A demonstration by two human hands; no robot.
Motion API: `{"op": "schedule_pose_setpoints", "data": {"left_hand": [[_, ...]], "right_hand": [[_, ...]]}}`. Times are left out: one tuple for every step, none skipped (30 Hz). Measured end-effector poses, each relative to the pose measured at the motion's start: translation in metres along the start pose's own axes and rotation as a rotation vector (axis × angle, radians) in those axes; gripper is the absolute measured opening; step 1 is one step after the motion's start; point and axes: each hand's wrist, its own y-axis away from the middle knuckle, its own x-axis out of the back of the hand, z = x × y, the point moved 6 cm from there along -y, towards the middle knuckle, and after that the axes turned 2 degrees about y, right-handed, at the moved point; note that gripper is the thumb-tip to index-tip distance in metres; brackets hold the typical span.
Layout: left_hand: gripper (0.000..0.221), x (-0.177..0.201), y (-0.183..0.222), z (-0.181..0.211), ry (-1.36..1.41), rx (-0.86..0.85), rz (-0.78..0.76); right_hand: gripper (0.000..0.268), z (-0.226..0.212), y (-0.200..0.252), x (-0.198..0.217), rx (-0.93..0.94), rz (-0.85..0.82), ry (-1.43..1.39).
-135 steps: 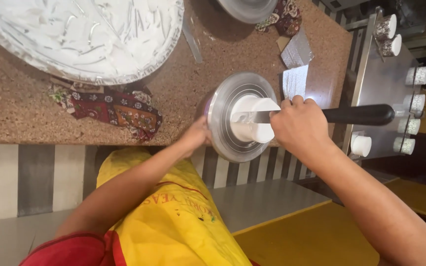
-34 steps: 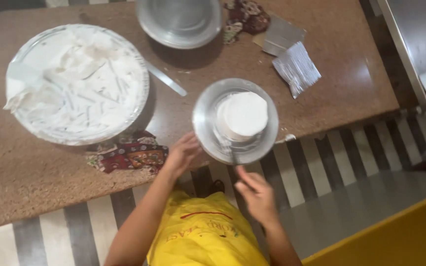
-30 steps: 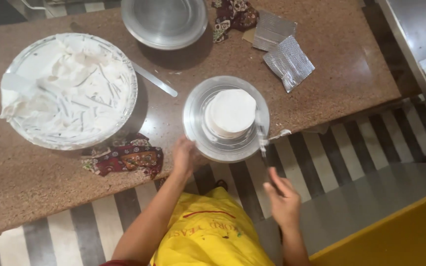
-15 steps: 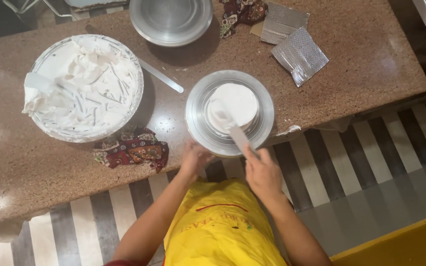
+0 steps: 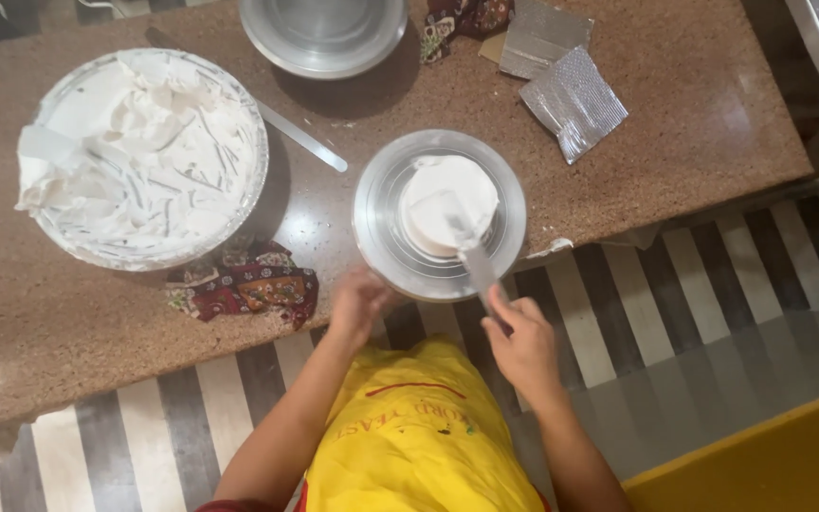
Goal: Applying frosting and assembling layers of a small cake on a turntable.
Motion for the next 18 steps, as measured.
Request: {"op": "schedule_pose_setpoints", "data": {"left_hand": [[0.036, 0.0, 0.001, -0.006, 0.003, 0.008, -0.002], [0.034, -0.001, 0.001, -0.009, 0.023, 0.013, -0.034], [0.032, -0.003, 0.001, -0.012, 0.043, 0.019, -0.065], [0.032, -0.006, 0.003, -0.012, 0.044, 0.019, -0.065], [0.032, -0.014, 0.006, -0.017, -0.028, 0.094, -0.128], [0.032, -0.02, 0.01, -0.021, -0.105, 0.173, -0.193], [0.032, -0.024, 0.015, -0.006, -0.111, 0.176, -0.195], [0.033, -0.027, 0.019, 0.01, -0.093, 0.155, -0.156], [0.034, -0.031, 0.024, 0.026, -0.076, 0.135, -0.117], [0.034, -0.03, 0.022, 0.023, -0.069, 0.14, -0.116], [0.035, -0.027, 0.019, 0.021, -0.032, 0.121, -0.078], [0.037, -0.023, 0.016, 0.022, 0.001, 0.098, -0.039], [0.037, -0.024, 0.015, 0.011, 0.005, 0.099, -0.038], [0.039, -0.026, 0.015, -0.003, -0.043, 0.164, -0.075], [0.042, -0.028, 0.015, -0.017, -0.09, 0.229, -0.111], [0.042, -0.026, 0.014, -0.012, -0.096, 0.229, -0.11], [0.044, -0.025, 0.011, -0.006, -0.104, 0.213, -0.122], [0.047, -0.026, 0.01, -0.004, -0.106, 0.201, -0.136]], "right_hand": [[0.049, -0.004, 0.002, -0.002, -0.005, -0.003, 0.007], [0.048, -0.013, 0.002, -0.006, 0.068, -0.034, -0.249], [0.047, -0.022, 0.003, -0.009, 0.141, -0.064, -0.506], [0.047, -0.029, -0.001, -0.007, 0.142, -0.064, -0.505], [0.048, -0.036, -0.005, -0.005, 0.131, -0.067, -0.303], [0.049, -0.043, -0.009, -0.005, 0.114, -0.066, -0.104], [0.049, -0.036, -0.009, -0.006, 0.109, -0.063, -0.105], [0.049, -0.024, -0.011, -0.004, 0.044, -0.048, -0.044], [0.048, -0.012, -0.012, -0.002, -0.02, -0.031, 0.017], [0.048, -0.012, -0.008, -0.003, -0.02, -0.037, 0.023], [0.049, -0.01, -0.003, -0.004, -0.054, -0.055, -0.124], [0.05, -0.009, 0.0, -0.006, -0.086, -0.07, -0.275], [0.05, -0.017, -0.001, -0.006, -0.085, -0.073, -0.273], [0.051, -0.031, -0.001, -0.007, -0.01, -0.095, -0.275], [0.052, -0.044, -0.001, -0.008, 0.064, -0.116, -0.276], [0.052, -0.04, -0.003, -0.01, 0.062, -0.114, -0.281], [0.051, -0.036, -0.006, -0.01, 0.079, -0.066, -0.177], [0.051, -0.031, -0.008, -0.009, 0.094, -0.022, -0.067]]}}
